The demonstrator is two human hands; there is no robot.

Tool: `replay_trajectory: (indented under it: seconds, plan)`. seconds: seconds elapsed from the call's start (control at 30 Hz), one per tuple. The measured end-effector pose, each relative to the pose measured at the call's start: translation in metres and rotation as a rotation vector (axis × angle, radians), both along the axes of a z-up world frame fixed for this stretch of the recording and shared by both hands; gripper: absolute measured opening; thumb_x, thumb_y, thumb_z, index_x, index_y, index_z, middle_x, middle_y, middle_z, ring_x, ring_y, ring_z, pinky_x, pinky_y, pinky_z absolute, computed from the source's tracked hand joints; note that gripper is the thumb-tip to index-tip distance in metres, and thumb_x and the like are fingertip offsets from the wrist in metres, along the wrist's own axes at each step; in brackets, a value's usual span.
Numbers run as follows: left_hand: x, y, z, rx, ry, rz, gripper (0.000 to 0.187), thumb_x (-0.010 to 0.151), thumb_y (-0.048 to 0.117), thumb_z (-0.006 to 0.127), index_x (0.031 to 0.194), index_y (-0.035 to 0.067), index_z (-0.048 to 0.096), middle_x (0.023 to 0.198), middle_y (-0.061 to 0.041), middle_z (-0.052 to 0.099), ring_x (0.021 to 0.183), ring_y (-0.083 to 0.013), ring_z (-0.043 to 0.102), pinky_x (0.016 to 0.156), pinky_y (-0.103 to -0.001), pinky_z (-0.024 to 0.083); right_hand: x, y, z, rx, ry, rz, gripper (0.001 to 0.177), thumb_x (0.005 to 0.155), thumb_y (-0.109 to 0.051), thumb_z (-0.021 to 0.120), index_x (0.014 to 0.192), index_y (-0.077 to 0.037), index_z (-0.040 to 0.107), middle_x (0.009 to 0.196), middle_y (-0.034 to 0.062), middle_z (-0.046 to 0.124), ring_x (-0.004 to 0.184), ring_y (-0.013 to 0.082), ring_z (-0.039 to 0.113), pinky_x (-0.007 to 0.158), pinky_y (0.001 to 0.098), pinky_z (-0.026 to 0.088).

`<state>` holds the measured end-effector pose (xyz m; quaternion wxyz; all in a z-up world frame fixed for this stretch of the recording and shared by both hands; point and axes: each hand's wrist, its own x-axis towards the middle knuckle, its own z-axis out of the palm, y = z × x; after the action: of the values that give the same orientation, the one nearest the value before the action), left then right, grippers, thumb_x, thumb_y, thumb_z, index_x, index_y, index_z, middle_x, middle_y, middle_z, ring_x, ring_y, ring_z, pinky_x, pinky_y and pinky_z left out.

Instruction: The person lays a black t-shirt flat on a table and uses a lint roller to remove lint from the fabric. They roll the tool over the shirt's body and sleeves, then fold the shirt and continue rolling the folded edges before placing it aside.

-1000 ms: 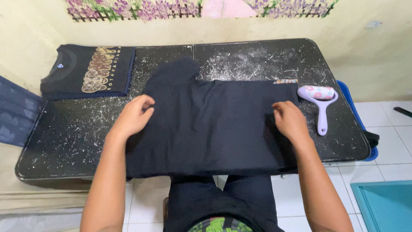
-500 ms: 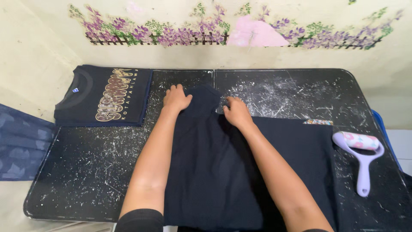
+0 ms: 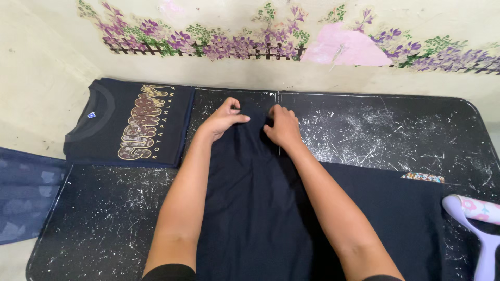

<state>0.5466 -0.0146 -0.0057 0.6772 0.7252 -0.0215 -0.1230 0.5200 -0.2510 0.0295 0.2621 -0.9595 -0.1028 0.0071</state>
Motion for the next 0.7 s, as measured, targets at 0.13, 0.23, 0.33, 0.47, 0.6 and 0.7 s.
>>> replay_trajectory:
  seconds: [0.13, 0.23, 0.33, 0.47, 0.6, 0.7]
  plan:
    - [0.01, -0.003, -0.008, -0.094, -0.136, 0.093, 0.059, 0.084, -0.005, 0.076, 0.133, 0.01, 0.047, 0.121, -0.012, 0.066, 0.109, -0.0169, 0.065, 0.091, -0.029, 0.053, 0.01, 0.008, -0.003, -0.01, -0.013, -0.014, 0.053, 0.076, -0.024, 0.081, 0.123, -0.009, 0.063, 0.109, 0.0139, 0.068, 0.112, 0.038, 0.058, 0.097, 0.049, 0.044]
    - [0.012, -0.008, -0.007, -0.041, -0.2, 0.165, 0.059, 0.082, -0.009, 0.072, 0.132, 0.012, 0.048, 0.112, -0.009, 0.066, 0.096, -0.0142, 0.064, 0.081, -0.026, 0.055, 0.014, 0.007, -0.009, -0.03, -0.08, -0.026, 0.028, 0.079, -0.019, 0.076, 0.105, -0.011, 0.07, 0.111, 0.015, 0.069, 0.111, 0.0379, 0.061, 0.095, 0.0477, 0.046]
    - [0.013, -0.016, 0.001, 0.203, -0.338, 0.264, 0.057, 0.083, -0.009, 0.075, 0.132, 0.011, 0.053, 0.105, -0.006, 0.062, 0.08, -0.0133, 0.054, 0.072, -0.027, 0.05, 0.019, 0.0, -0.011, 0.042, -0.087, -0.045, 0.017, 0.085, -0.016, 0.072, 0.1, -0.01, 0.068, 0.109, 0.0159, 0.07, 0.108, 0.0389, 0.063, 0.092, 0.0482, 0.049]
    - [0.002, -0.028, 0.009, 0.494, -0.481, 0.321, 0.047, 0.086, -0.005, 0.075, 0.128, 0.011, 0.059, 0.096, -0.007, 0.063, 0.076, -0.0213, 0.058, 0.073, -0.034, 0.051, 0.02, -0.009, -0.007, 0.046, -0.009, -0.129, 0.012, 0.101, -0.014, 0.06, 0.112, -0.008, 0.061, 0.104, 0.0176, 0.071, 0.103, 0.0419, 0.066, 0.09, 0.0524, 0.05]
    - [-0.01, -0.041, 0.024, 0.838, -0.713, 0.387, 0.042, 0.088, 0.001, 0.074, 0.127, 0.011, 0.061, 0.105, -0.008, 0.064, 0.102, -0.0303, 0.061, 0.087, -0.044, 0.05, 0.005, -0.026, 0.003, 0.094, -0.252, -0.028, 0.024, 0.088, -0.012, 0.07, 0.11, -0.005, 0.062, 0.104, 0.0167, 0.07, 0.1, 0.0406, 0.066, 0.086, 0.051, 0.051]
    - [-0.028, -0.057, 0.043, 1.015, -0.81, 0.459, 0.045, 0.085, 0.013, 0.075, 0.128, 0.006, 0.061, 0.12, -0.015, 0.061, 0.111, -0.036, 0.054, 0.089, -0.049, 0.045, -0.012, -0.053, 0.02, 0.175, -0.333, -0.046, 0.027, 0.086, -0.013, 0.073, 0.11, -0.005, 0.066, 0.105, 0.0177, 0.069, 0.097, 0.0399, 0.067, 0.083, 0.0494, 0.052]
